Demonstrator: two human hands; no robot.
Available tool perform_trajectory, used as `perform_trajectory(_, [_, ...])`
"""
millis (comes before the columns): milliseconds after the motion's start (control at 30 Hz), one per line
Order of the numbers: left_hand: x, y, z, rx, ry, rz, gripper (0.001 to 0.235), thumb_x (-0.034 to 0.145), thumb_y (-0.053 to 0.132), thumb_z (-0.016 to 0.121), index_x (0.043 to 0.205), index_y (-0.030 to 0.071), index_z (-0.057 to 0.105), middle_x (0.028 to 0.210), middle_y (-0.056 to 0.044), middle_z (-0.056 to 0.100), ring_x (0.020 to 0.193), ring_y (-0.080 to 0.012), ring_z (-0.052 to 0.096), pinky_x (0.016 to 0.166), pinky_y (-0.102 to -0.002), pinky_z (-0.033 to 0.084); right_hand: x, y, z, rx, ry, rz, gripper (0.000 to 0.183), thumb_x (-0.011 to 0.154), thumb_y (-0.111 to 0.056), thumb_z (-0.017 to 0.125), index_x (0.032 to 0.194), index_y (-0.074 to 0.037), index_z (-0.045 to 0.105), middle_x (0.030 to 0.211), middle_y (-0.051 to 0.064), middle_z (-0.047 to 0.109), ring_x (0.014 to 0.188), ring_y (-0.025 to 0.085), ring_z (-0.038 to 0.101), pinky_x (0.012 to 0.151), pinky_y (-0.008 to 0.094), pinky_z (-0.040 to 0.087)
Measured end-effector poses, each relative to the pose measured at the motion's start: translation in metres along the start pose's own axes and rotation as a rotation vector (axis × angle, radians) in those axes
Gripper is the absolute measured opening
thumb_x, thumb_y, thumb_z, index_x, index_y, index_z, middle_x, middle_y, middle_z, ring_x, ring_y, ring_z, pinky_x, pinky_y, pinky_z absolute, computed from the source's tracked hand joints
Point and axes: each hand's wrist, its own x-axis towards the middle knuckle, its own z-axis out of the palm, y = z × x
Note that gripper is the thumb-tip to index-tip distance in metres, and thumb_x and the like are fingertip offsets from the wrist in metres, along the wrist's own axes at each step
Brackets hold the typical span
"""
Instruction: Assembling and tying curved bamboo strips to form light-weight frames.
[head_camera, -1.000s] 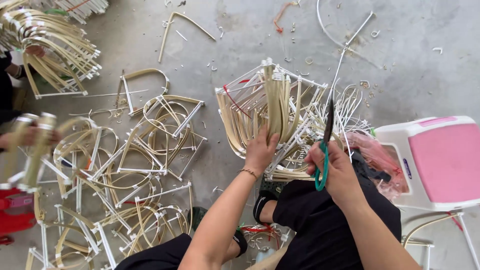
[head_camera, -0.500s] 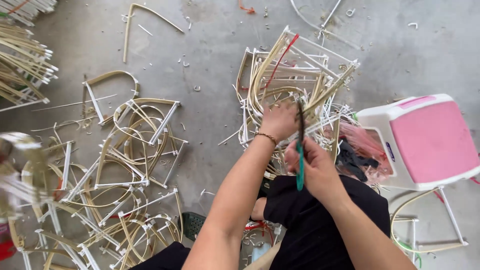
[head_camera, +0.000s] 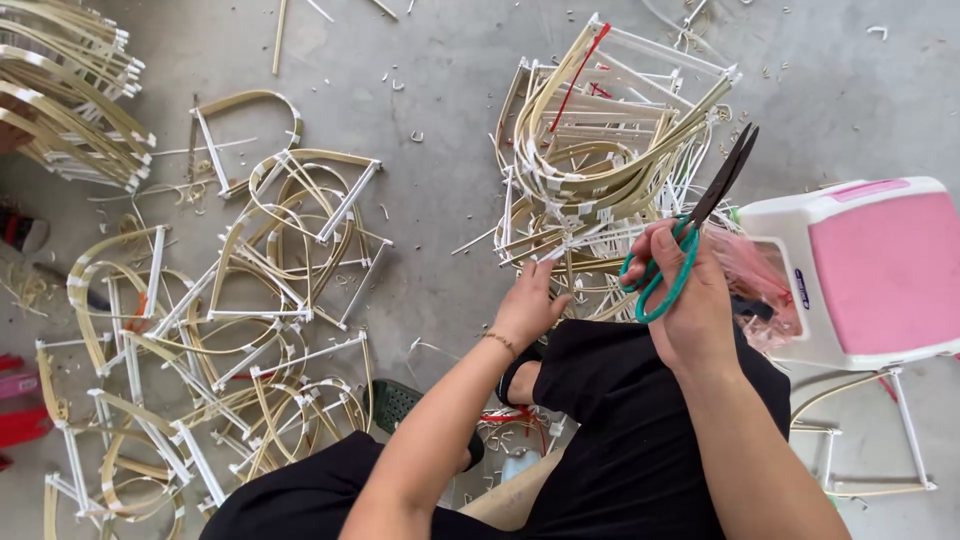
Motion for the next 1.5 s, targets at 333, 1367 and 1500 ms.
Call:
perform_trajectory(333, [0.028, 0.028, 0.108, -0.499, -0.103, 0.238, 0.030, 0.088, 0.020, 0.067, 0.114, 0.006, 0.068, 0.113, -0.018, 0.068, 0.111, -0.0319, 0.063, 0.099, -0.040, 0.050, -0.017, -0.001, 0.029, -0.011, -0.081, 0.088, 0.011, 0.106, -0.017, 0.061, 0.110, -0.006, 0.061, 0.096, 0.003, 0.062, 0.082, 0.012, 0.058, 0.076, 0.028, 0.050])
perform_trajectory(1367, [-0.453, 0.030, -0.309, -1.483, 0.708, 0.304, 0.033, 0.112, 0.032, 0.051, 0.122, 0.005, 0.065, 0.091, -0.003, 0.062, 0.080, -0.0162, 0.057, 0.074, -0.035, 0.047, -0.159, 0.276, -0.495, -2.242, -0.360, 0.307, 0.061, 0.080, -0.047, 0.079, 0.127, -0.009, 0.067, 0.128, 0.016, 0.070, 0.123, 0.030, 0.067, 0.108, 0.039, 0.053])
perform_trajectory(1500, [-0.489, 0.055, -0.295, -1.477, 0.700, 0.369, 0.028, 0.116, 0.028, 0.051, 0.117, 0.003, 0.064, 0.093, -0.006, 0.063, 0.081, -0.0187, 0.058, 0.073, -0.036, 0.046, -0.116, 0.253, -0.445, -2.164, -0.447, 0.470, 0.060, 0.081, -0.052, 0.082, 0.121, -0.008, 0.074, 0.122, 0.016, 0.075, 0.117, 0.030, 0.072, 0.104, 0.038, 0.057])
